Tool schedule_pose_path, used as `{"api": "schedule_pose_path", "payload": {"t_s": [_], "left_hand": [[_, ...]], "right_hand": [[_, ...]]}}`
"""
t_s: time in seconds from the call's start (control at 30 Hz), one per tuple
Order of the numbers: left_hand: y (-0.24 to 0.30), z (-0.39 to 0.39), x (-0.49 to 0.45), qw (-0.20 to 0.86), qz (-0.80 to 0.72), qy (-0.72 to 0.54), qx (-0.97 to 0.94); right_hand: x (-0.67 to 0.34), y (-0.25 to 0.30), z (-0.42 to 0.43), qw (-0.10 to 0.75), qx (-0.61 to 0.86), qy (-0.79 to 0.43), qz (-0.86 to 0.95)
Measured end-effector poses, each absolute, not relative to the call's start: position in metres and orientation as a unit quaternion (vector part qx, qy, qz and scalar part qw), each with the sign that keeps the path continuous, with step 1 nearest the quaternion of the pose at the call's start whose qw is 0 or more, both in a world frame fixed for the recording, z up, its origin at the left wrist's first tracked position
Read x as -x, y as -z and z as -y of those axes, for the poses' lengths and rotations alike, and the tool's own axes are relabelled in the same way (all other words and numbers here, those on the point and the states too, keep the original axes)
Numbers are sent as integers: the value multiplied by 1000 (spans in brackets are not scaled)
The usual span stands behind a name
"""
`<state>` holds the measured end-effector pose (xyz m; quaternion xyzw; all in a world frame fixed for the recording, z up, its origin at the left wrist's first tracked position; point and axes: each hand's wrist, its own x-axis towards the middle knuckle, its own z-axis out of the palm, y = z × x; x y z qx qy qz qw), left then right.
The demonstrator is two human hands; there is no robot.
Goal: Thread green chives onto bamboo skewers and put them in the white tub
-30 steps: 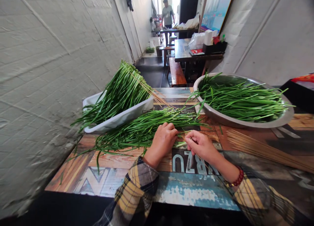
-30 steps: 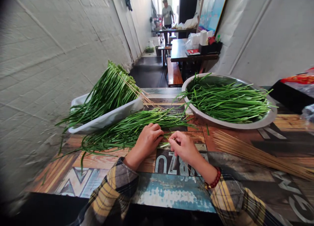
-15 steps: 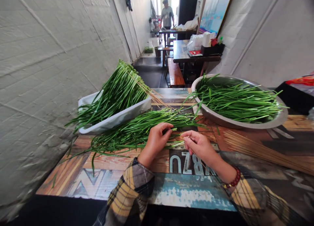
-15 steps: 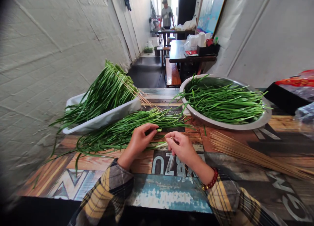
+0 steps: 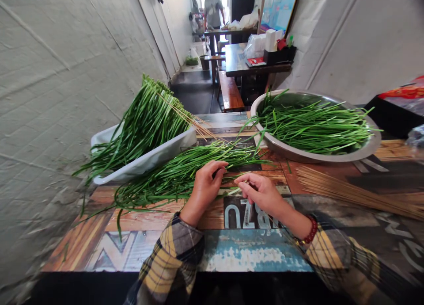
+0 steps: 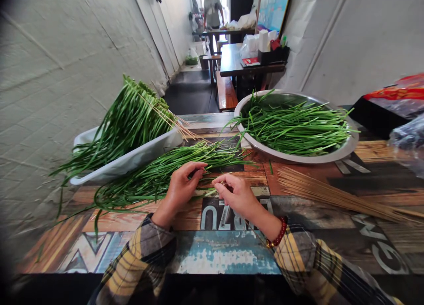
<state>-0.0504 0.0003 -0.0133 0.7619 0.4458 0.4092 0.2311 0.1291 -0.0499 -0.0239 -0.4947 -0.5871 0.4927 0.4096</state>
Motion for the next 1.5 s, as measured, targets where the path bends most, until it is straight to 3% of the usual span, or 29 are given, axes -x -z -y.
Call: {"api": "schedule_pose_path", "payload": {"t_s": [0.43, 1.5], "left_hand": [[5, 7, 45, 256, -423, -406, -768], [2, 12, 40, 303, -431, -386, -757]], "right_hand": [[-127, 22, 49, 448, 496, -480, 567], [-131, 21, 49, 447, 504, -448, 587]]}}
